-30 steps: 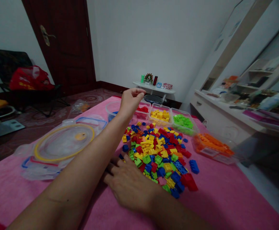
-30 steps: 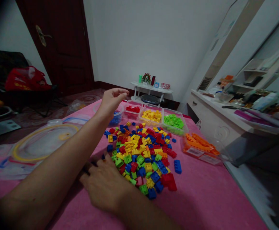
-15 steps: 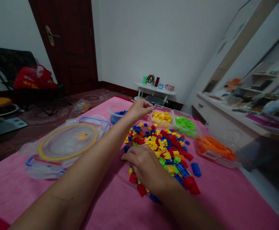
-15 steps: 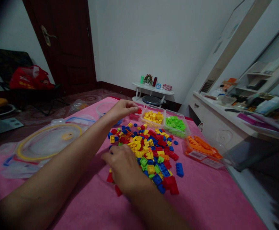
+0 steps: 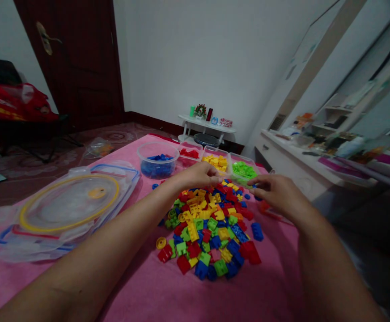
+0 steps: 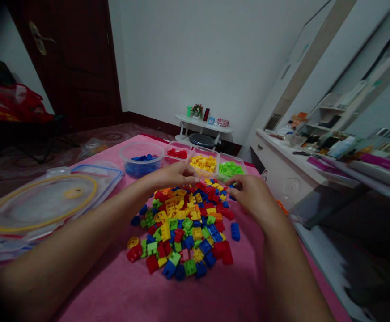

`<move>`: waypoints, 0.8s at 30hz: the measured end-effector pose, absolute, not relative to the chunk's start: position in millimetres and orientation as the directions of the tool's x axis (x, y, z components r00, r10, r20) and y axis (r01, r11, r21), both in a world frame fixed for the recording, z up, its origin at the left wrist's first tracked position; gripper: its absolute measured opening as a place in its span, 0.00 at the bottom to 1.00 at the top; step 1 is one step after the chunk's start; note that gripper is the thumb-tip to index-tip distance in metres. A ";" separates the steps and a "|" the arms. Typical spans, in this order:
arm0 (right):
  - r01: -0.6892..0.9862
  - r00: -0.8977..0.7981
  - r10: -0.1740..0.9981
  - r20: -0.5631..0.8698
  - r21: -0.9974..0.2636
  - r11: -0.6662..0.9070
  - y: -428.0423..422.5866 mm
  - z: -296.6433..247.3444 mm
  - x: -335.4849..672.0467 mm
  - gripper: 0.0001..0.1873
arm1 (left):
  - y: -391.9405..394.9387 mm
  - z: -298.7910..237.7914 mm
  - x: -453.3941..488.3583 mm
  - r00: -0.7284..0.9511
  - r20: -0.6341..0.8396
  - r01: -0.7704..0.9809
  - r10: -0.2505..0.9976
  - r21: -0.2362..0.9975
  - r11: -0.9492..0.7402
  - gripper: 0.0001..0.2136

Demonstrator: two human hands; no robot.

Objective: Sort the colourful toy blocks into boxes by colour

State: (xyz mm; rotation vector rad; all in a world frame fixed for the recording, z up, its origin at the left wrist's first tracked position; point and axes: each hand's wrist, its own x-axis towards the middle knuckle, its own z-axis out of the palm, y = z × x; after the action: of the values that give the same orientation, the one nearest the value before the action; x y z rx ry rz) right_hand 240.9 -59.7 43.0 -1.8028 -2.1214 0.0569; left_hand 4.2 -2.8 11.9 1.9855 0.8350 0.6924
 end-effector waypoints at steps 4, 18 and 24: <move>0.991 -0.060 0.980 0.188 -0.107 0.081 -52.5 28.8 248.5 0.10 | -6.9 5.4 13.5 0.663 0.184 0.303 0.726 0.820 -0.485 0.09; 0.988 0.081 0.990 0.112 -0.139 -0.065 -33.9 -17.2 245.6 0.06 | -5.8 -7.6 22.8 0.646 0.143 0.267 0.749 0.877 -0.398 0.08; 0.931 0.030 0.942 0.334 -0.351 0.095 -44.3 14.6 232.5 0.08 | -14.8 -6.6 34.5 0.561 0.058 0.063 0.826 0.992 -0.112 0.10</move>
State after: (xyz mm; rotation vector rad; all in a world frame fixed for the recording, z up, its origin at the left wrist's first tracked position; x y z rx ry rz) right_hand 232.5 -44.3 14.6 -1.8318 -1.8959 0.0293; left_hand 34.5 -14.8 -6.6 1.5640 0.7777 0.7732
